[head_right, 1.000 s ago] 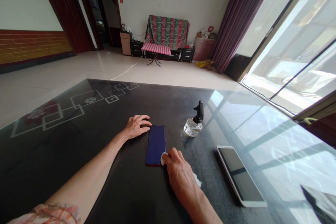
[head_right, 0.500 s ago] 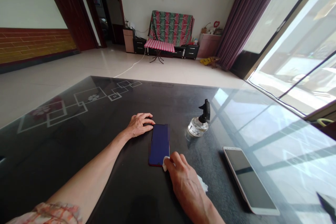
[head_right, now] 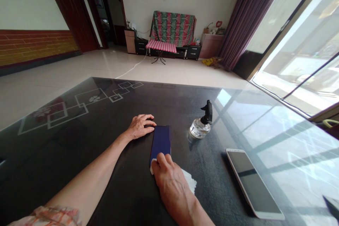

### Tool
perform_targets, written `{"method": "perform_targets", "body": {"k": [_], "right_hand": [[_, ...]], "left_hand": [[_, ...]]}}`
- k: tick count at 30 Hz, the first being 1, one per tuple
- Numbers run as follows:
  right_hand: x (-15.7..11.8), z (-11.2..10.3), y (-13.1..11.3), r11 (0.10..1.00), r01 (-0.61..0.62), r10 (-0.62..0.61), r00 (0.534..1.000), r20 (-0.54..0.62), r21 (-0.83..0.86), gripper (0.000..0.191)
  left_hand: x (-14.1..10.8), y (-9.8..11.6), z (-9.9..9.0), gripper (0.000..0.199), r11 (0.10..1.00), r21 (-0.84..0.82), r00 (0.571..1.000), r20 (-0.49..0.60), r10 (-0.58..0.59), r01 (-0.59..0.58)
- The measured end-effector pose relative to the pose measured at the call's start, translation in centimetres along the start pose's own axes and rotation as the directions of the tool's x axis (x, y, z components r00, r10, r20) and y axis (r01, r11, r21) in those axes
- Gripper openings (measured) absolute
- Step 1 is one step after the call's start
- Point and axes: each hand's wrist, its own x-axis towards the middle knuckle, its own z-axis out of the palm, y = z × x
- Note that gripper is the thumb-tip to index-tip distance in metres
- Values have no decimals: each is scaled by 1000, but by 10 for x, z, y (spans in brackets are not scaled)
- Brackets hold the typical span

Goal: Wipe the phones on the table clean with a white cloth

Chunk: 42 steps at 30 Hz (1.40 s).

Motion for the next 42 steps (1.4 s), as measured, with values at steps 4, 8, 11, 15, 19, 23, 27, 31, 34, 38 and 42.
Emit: {"method": "perform_targets", "body": {"k": [4, 8, 11, 15, 19, 23, 27, 31, 34, 38, 42], "right_hand": [[8, 0, -5, 1000, 16, -16, 1000, 14, -18, 20], [7, -4, 5, 1000, -4, 4, 1000, 23, -7, 21], [1, -8, 22, 998, -55, 54, 998, 31, 18, 24], [-8, -13, 41, 996, -90, 90, 995, 53, 8, 24], [-10, -14, 45, 995, -98, 97, 994, 54, 10, 25], [-5, -10, 38, 997, -71, 71, 997, 38, 15, 24], [7, -4, 25, 1000, -25, 25, 1000, 11, -3, 20], [21, -2, 10, 1000, 9, -9, 1000, 0, -21, 17], [26, -5, 4, 1000, 17, -17, 1000, 26, -5, 16], [26, -7, 12, 998, 26, -27, 999, 19, 56, 19], [27, -7, 35, 997, -26, 28, 999, -33, 71, 24]], "left_hand": [[0, 0, 0, 16, 1000, 0, 1000, 4, -3, 3], [1, -1, 0, 16, 1000, -4, 1000, 6, -6, 6], [0, 0, -1, 16, 1000, -9, 1000, 6, -6, 6], [0, 2, -2, 16, 1000, -15, 1000, 7, -6, 6], [0, 2, -2, 15, 1000, -18, 1000, 8, -3, 4], [0, 1, -1, 16, 1000, -13, 1000, 0, -5, 5], [0, 1, 0, 16, 1000, -6, 1000, -13, -8, 8], [-1, 1, 0, 15, 1000, -3, 1000, -14, 3, -3], [-1, 1, 0, 15, 1000, -1, 1000, -16, 8, -8], [-1, 1, 0, 15, 1000, -1, 1000, -26, 15, -15], [-2, 0, 2, 15, 1000, -7, 999, -32, 18, -18]]}}
